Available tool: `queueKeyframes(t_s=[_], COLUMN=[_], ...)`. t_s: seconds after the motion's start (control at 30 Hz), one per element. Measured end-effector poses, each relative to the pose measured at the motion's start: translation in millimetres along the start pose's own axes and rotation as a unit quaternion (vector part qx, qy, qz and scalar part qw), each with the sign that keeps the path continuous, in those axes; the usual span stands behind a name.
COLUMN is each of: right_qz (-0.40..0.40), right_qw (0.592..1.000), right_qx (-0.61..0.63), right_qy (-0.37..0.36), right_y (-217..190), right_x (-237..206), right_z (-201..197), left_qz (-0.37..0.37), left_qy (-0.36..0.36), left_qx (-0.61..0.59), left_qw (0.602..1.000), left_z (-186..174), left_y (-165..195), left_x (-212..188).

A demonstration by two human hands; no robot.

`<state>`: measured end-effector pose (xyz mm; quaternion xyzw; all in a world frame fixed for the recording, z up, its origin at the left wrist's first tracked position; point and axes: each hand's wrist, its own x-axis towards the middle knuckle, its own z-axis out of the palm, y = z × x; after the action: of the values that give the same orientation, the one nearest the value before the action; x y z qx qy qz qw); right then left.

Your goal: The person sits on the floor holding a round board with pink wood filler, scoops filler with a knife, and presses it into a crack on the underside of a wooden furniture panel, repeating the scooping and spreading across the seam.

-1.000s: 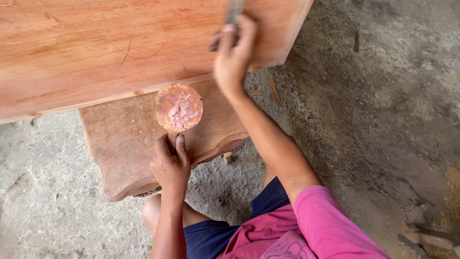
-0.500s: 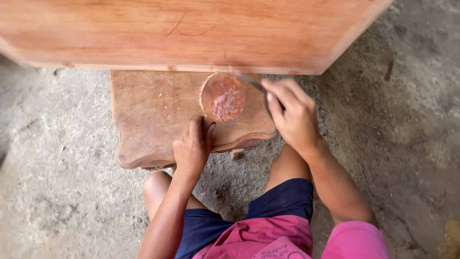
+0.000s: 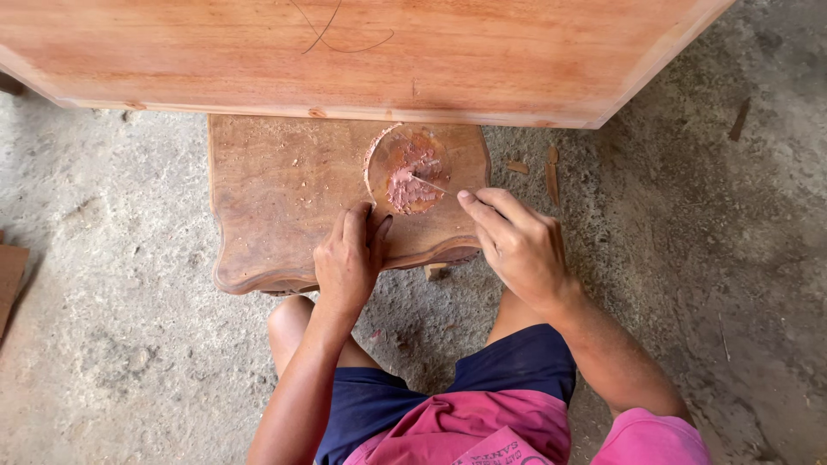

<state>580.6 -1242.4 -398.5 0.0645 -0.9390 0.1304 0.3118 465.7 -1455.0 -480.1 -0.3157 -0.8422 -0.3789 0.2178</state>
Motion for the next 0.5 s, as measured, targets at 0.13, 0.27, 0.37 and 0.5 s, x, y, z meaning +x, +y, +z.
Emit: queueKeyframes(t_s=[0.13,0.27,0.37,0.5], right_qz=[-0.008,0.003,0.013,-0.044], right_qw=[0.980,0.990,0.974,0.944], right_qx=[0.186,0.105,-0.050,-0.124], right_qy=[-0.062,0.098,0.221,0.301], right_y=[7,30,73,135], right_x=[3,0,12,51], right_z=[-5,-29,-51,-70], left_qz=[-0.028,-0.016,-0.016,-0.021], left_qy=[-0.015,0.022,0.003,-0.001], left_qx=[0.025,0.038,0.031,0.042], left_qw=[0.999,0.999,0.999,0.999], left_z=[2,4,4,3], left_y=[-3,-2,1,3], left_x=[-1,2,1,2])
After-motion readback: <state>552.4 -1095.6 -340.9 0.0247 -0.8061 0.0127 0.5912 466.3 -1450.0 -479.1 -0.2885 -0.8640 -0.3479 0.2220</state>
